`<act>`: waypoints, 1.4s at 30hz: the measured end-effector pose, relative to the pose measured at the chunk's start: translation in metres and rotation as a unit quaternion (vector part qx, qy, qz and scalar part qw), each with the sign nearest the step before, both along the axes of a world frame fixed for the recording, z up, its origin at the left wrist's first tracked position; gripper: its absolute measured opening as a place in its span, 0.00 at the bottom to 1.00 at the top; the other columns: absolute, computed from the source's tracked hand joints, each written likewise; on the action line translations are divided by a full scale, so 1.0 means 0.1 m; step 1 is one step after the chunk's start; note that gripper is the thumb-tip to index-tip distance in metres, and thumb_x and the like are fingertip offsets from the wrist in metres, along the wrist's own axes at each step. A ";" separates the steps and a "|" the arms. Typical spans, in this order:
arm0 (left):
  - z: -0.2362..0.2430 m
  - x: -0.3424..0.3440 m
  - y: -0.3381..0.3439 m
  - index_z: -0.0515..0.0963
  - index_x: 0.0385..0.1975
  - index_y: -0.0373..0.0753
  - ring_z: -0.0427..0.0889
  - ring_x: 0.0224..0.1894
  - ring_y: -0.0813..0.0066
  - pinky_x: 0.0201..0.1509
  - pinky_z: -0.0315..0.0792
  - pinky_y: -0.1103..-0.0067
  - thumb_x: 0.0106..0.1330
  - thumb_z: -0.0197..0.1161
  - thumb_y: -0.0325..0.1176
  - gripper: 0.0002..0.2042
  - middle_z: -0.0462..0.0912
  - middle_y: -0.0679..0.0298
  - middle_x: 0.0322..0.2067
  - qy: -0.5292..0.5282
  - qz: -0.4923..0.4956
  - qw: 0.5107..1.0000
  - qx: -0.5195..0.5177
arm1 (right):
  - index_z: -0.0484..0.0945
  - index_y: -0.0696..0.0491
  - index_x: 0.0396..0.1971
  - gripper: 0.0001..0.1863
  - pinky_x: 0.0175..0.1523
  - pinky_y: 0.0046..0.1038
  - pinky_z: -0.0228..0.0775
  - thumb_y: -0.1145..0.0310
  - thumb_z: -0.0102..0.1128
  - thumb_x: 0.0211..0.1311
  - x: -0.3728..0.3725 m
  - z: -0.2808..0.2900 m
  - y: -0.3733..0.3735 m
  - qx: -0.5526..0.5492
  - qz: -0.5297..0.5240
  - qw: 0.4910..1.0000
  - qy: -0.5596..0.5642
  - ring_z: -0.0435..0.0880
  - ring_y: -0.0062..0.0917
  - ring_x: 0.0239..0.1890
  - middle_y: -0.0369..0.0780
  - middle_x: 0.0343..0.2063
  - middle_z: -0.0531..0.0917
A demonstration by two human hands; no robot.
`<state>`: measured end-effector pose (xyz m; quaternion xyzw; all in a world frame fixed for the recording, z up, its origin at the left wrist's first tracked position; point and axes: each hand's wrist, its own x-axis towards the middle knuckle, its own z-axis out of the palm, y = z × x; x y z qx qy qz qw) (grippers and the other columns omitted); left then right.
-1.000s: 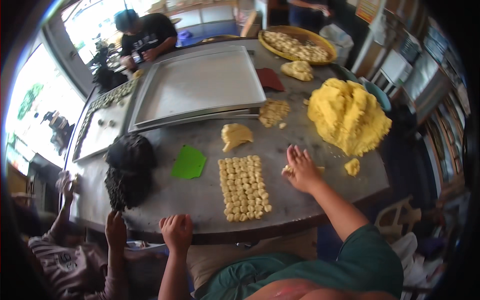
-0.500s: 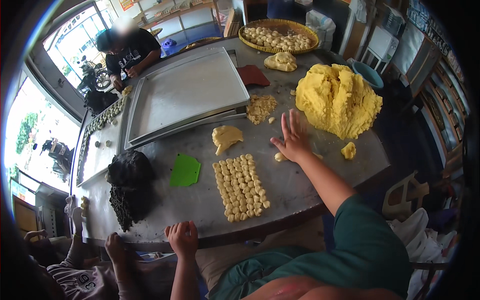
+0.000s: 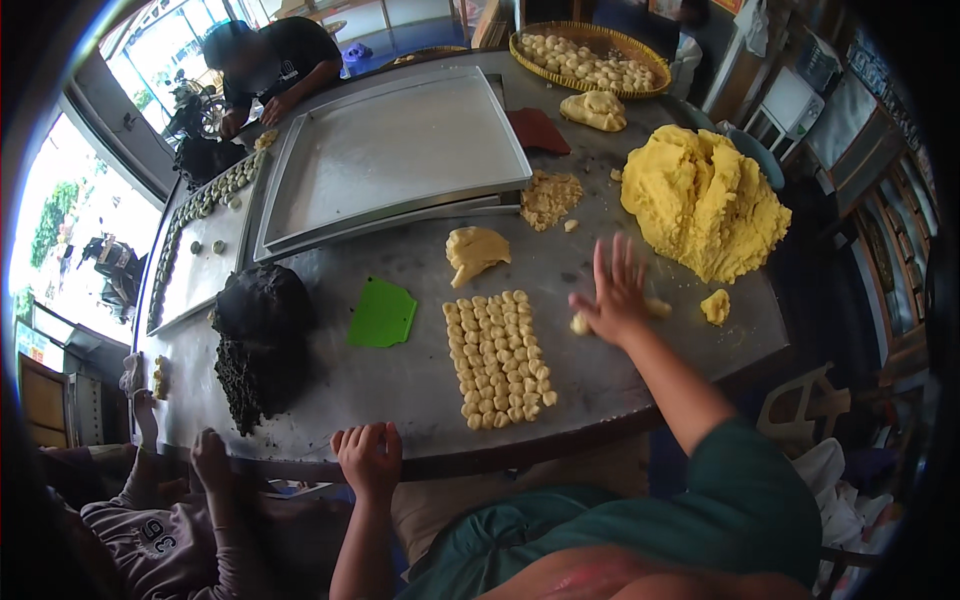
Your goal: The person shapes small pieces of yellow dough by hand on a metal table, aligning them into a grid and rolling a long strand of dough into a curl.
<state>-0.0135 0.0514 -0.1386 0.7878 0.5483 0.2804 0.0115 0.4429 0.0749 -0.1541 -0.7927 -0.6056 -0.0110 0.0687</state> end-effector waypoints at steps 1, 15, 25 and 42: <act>0.00 0.02 0.01 0.79 0.24 0.44 0.80 0.31 0.63 0.51 0.67 0.67 0.63 0.68 0.34 0.07 0.79 0.67 0.22 -0.005 -0.003 1.000 0.008 | 0.38 0.54 0.80 0.55 0.80 0.57 0.24 0.28 0.40 0.70 0.08 -0.04 0.20 0.051 -0.022 0.998 -0.029 0.31 0.49 0.82 0.53 0.80 0.36; 0.02 -0.02 0.00 0.78 0.24 0.45 0.81 0.32 0.63 0.49 0.68 0.68 0.62 0.69 0.35 0.07 0.80 0.66 0.23 -0.011 -0.004 1.000 -0.006 | 0.38 0.52 0.81 0.50 0.81 0.56 0.25 0.32 0.38 0.74 -0.17 0.19 -0.63 -0.175 0.098 0.980 -0.008 0.35 0.50 0.82 0.54 0.80 0.40; 0.03 -0.01 0.03 0.79 0.23 0.46 0.82 0.33 0.64 0.50 0.68 0.68 0.63 0.68 0.37 0.08 0.82 0.67 0.24 -0.023 0.011 0.999 0.027 | 0.34 0.52 0.80 0.49 0.81 0.56 0.21 0.35 0.39 0.75 -0.05 -0.27 -0.21 -0.009 -0.004 1.000 -0.006 0.31 0.47 0.82 0.52 0.80 0.36; 0.01 0.00 0.06 0.79 0.24 0.45 0.81 0.32 0.63 0.49 0.67 0.68 0.63 0.68 0.35 0.07 0.80 0.67 0.23 -0.013 0.004 0.999 0.032 | 0.51 0.51 0.79 0.39 0.81 0.51 0.34 0.41 0.39 0.79 -0.21 0.04 -0.84 -0.126 -0.051 0.990 0.028 0.44 0.48 0.81 0.52 0.78 0.53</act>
